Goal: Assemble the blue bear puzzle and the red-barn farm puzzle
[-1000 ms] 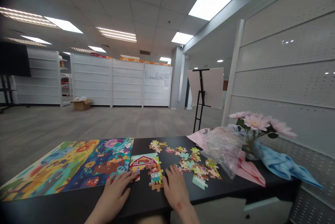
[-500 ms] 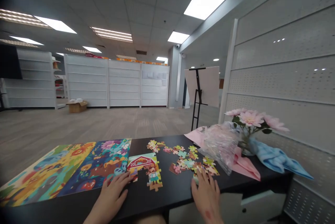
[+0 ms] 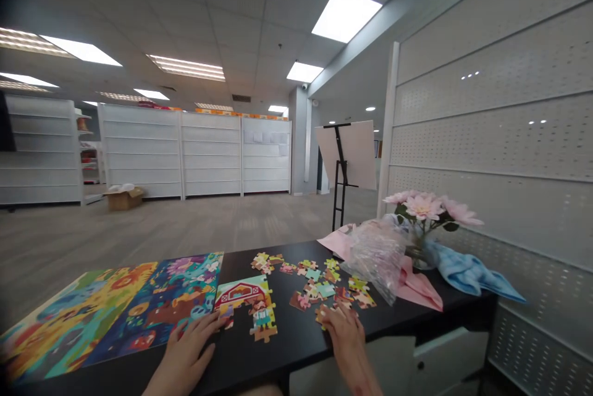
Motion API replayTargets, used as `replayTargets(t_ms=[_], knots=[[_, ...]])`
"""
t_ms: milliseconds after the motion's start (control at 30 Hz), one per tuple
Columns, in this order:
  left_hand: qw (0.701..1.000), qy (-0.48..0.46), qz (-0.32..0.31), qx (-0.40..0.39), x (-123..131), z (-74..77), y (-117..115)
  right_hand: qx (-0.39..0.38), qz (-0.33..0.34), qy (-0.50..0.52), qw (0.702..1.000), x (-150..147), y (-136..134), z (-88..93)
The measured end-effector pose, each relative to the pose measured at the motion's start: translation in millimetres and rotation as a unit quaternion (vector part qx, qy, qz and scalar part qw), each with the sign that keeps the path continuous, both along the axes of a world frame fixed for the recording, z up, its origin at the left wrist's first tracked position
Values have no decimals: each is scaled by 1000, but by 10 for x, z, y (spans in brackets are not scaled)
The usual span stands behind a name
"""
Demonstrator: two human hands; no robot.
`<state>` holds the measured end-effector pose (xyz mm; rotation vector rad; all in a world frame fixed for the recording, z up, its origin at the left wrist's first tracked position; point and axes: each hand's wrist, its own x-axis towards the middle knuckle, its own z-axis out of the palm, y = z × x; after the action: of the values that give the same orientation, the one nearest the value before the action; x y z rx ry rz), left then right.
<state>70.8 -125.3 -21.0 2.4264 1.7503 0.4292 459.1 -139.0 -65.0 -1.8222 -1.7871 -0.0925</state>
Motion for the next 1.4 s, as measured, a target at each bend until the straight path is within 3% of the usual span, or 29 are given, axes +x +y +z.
replayTargets(t_ms=[233, 433, 633, 1000, 1233, 1400], knots=[[1000, 11, 7, -1, 11, -13, 14, -70, 139, -52, 986, -136, 43, 372], [1000, 15, 5, -5, -4, -67, 77, -46, 11, -70, 996, -111, 137, 464], [1000, 6, 9, 0, 6, -35, 36, -45, 160, -19, 986, -122, 71, 464], [1000, 13, 5, -3, 8, -5, 11, 23, 85, 93, 992, -48, 77, 383], [1000, 5, -2, 8, -2, -39, 14, -100, 100, -73, 987, -178, 69, 525], [1000, -5, -3, 8, -12, -54, 16, -144, 99, -84, 981, -216, 141, 549]])
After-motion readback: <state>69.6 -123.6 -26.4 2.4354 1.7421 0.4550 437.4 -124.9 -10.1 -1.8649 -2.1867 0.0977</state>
